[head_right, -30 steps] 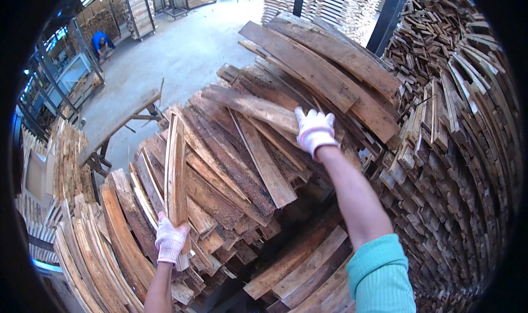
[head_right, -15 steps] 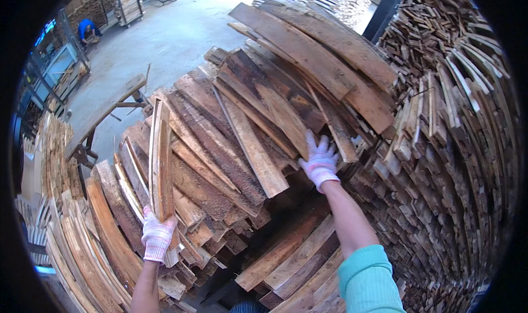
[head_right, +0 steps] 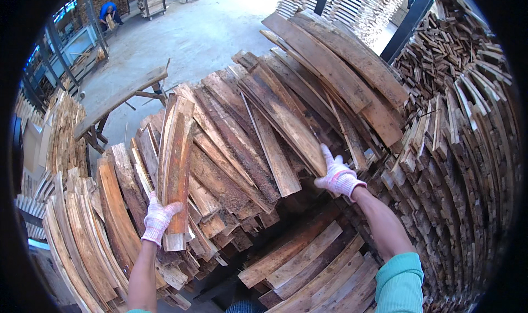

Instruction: The person is picking up wooden planks from a pile and stacking them onto a wooden pallet by hand, aligning each piece as it is placed.

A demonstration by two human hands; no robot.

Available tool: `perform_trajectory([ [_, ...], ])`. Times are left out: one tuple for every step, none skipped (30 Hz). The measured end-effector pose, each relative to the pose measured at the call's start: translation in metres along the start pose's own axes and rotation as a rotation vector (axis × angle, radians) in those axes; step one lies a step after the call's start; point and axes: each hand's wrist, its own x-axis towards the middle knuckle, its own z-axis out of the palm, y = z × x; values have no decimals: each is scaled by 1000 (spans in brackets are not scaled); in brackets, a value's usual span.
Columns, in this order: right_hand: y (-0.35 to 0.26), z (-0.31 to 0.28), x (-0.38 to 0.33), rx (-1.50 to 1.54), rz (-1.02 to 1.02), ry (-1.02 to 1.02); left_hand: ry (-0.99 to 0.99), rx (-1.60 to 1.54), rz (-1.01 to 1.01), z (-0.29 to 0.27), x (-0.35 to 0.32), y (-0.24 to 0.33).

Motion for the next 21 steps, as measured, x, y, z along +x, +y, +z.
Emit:
perform_trajectory([
  [-7, 0, -10, 58, -1, -56, -26, -72, 19, -3, 2, -3],
  [-17, 3, -23, 115, -3, -113, -52, -143, 40, -8, 4, -6],
  [-23, 14, -38, 164, -22, -132, -74, -200, 45, -10, 4, -5],
  [-26, 27, -54, 214, -41, -151, -109, -312, -17, -15, 3, -5],
  [-13, 43, -63, 281, -77, -153, -150, -423, -74, -19, 0, 0],
  [1, 64, -67, 348, -118, -156, -187, -533, -131, -23, -2, 5],
  [15, 86, -74, 498, -159, -172, -213, -523, -139, -25, -2, 1],
  [23, 105, -82, 651, -207, -190, -71, -257, -85, -26, -1, 4],
  [23, 120, -95, 866, -295, -194, 65, 16, -39, -26, -2, 5],
  [23, 128, -107, 917, -245, -244, 186, 295, 0, -23, -6, 3],
  [40, 142, -120, 997, -219, -239, 272, 630, 25, -5, -27, 54],
  [42, 152, -127, 1081, -234, -248, 561, 772, 409, 5, -34, 61],
  [41, 156, -132, 1149, -209, -278, 546, 608, 614, 17, -46, 90],
  [40, 160, -138, 1218, -180, -306, 452, 441, 763, 41, -56, 116],
  [49, 171, -135, 1177, -183, -255, -16, 201, 461, 76, -59, 139],
  [53, 191, -128, 1186, -224, -202, -162, 317, 497, 102, -70, 167],
  [45, 198, -125, 1183, -253, -184, -322, 364, 424, 133, -62, 178],
  [37, 204, -121, 1179, -280, -164, -272, 284, 287, 167, -58, 183],
  [39, 208, -119, 1125, -257, -144, -205, 309, 231, 198, -58, 198],
  [37, 211, -116, 1071, -243, -132, -50, 623, 231, 226, -55, 206],
  [29, 216, -115, 977, -252, -54, 61, 679, 223, 248, -47, 197],
])
